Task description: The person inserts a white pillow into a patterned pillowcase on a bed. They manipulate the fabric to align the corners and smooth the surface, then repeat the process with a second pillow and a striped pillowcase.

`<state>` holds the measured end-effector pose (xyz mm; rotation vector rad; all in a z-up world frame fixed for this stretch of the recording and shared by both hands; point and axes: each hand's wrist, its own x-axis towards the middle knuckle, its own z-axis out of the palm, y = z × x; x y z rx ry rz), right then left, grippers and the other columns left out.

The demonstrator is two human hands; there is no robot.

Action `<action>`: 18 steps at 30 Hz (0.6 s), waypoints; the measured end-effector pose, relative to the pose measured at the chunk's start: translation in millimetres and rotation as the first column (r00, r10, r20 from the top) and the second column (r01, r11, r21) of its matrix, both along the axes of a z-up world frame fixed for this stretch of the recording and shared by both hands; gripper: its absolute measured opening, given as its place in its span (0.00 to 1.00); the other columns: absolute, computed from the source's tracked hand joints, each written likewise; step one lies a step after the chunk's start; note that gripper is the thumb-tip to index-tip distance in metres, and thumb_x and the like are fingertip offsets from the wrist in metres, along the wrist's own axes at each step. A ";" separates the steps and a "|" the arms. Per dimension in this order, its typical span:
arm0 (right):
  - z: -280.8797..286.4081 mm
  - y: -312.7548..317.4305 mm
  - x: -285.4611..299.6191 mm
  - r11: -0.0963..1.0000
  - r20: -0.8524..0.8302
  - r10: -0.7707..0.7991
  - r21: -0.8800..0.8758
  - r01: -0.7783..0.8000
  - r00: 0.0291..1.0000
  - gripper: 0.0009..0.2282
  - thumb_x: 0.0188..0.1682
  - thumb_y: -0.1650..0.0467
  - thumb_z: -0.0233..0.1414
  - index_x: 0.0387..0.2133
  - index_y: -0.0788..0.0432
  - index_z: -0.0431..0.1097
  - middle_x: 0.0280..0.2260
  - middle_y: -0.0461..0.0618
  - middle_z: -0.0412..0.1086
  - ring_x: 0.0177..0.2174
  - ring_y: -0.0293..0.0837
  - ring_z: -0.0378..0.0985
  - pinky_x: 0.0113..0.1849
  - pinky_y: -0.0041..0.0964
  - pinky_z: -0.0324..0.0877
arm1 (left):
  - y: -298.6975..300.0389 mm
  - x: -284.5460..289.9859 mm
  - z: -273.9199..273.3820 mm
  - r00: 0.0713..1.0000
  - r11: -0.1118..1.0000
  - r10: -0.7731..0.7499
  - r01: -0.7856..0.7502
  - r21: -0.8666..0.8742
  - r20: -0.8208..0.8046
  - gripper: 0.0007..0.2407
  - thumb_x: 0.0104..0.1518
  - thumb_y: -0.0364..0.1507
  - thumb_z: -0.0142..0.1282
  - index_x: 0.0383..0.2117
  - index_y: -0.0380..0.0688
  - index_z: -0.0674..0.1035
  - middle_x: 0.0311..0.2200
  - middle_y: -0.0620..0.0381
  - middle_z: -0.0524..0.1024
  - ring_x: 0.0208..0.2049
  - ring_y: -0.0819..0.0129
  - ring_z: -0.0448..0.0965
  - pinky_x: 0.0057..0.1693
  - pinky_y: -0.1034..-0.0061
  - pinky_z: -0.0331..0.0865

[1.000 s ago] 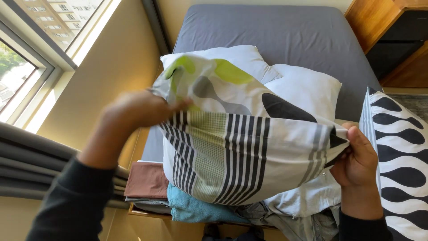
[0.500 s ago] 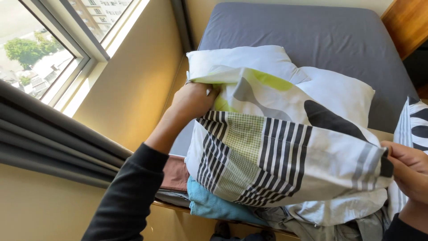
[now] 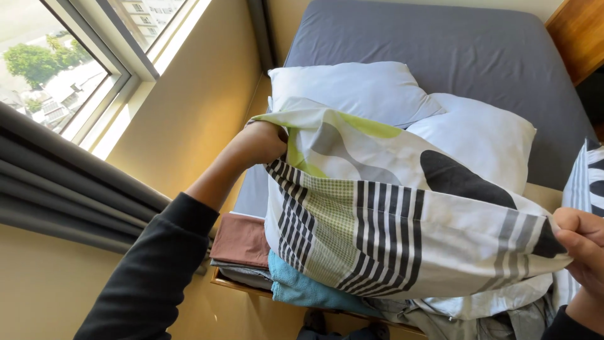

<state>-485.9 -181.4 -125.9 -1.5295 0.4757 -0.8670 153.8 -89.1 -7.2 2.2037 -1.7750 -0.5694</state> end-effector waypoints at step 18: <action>95.8 47.9 93.2 0.985 0.102 -0.167 0.049 0.163 0.981 0.11 0.63 0.69 0.44 0.35 0.65 0.66 0.32 0.55 0.75 0.32 0.41 0.80 0.36 0.34 0.77 | 109.8 -71.1 143.6 0.765 0.882 -0.301 -0.004 0.471 0.570 0.15 0.59 0.49 0.53 0.41 0.61 0.88 0.42 0.62 0.87 0.51 0.67 0.82 0.76 0.60 0.43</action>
